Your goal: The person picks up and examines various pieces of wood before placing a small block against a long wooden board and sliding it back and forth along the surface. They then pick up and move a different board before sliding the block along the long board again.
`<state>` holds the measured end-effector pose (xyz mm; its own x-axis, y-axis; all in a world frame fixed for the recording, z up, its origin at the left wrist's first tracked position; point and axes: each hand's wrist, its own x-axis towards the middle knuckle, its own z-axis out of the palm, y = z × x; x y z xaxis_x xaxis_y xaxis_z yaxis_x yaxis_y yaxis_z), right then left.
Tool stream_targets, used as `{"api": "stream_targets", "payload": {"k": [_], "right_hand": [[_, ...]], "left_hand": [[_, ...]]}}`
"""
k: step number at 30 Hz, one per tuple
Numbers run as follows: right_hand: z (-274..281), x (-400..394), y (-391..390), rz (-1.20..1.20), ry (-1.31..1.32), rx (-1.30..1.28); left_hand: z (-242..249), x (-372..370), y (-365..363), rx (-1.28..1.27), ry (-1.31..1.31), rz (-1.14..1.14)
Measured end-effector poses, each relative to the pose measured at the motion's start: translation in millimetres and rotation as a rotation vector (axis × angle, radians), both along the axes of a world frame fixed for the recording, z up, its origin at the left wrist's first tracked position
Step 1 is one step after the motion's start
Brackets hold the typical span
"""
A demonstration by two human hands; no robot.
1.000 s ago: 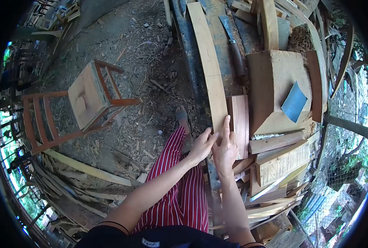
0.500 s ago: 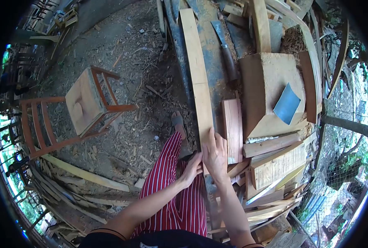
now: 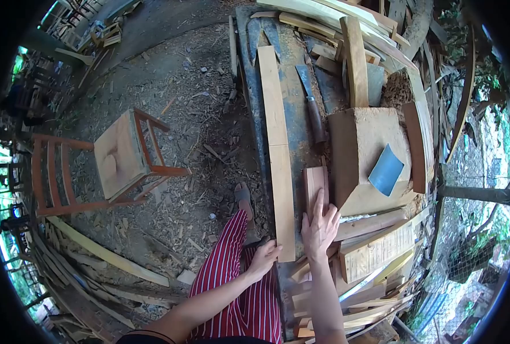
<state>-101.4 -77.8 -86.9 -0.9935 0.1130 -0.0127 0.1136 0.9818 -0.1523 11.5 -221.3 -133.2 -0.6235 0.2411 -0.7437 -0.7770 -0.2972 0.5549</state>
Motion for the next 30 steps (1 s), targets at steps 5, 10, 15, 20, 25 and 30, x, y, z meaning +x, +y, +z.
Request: {"api": "stream_targets", "payload": {"k": [5,10,15,20,25,30], "right_hand": [[8.1,-1.6,0.4,-0.123,-0.020,-0.325],[40.0,-8.9,-13.8,-0.116,0.172,-0.427],[43.7,-16.1,-34.0,-0.029,0.135,-0.495],[30.0,-12.3,-49.2,-0.033,0.051,-0.421],[20.4,-13.5,-48.6,-0.072,-0.003,-0.379],[13.4,-26.5,-43.6,0.020,0.029,-0.259]], "left_hand": [[-3.2,-1.7,12.6,-0.066,0.047,0.013],[-5.6,-15.5,25.1,-0.220,0.200,-0.129],[-20.9,-8.0,28.8,-0.445,0.293,-0.233],[-9.7,-12.6,23.4,-0.445,0.360,-0.172],[-9.0,-17.8,24.3,-0.466,0.445,-0.186],[-12.6,-19.8,21.0,-0.466,0.427,-0.288]]}}
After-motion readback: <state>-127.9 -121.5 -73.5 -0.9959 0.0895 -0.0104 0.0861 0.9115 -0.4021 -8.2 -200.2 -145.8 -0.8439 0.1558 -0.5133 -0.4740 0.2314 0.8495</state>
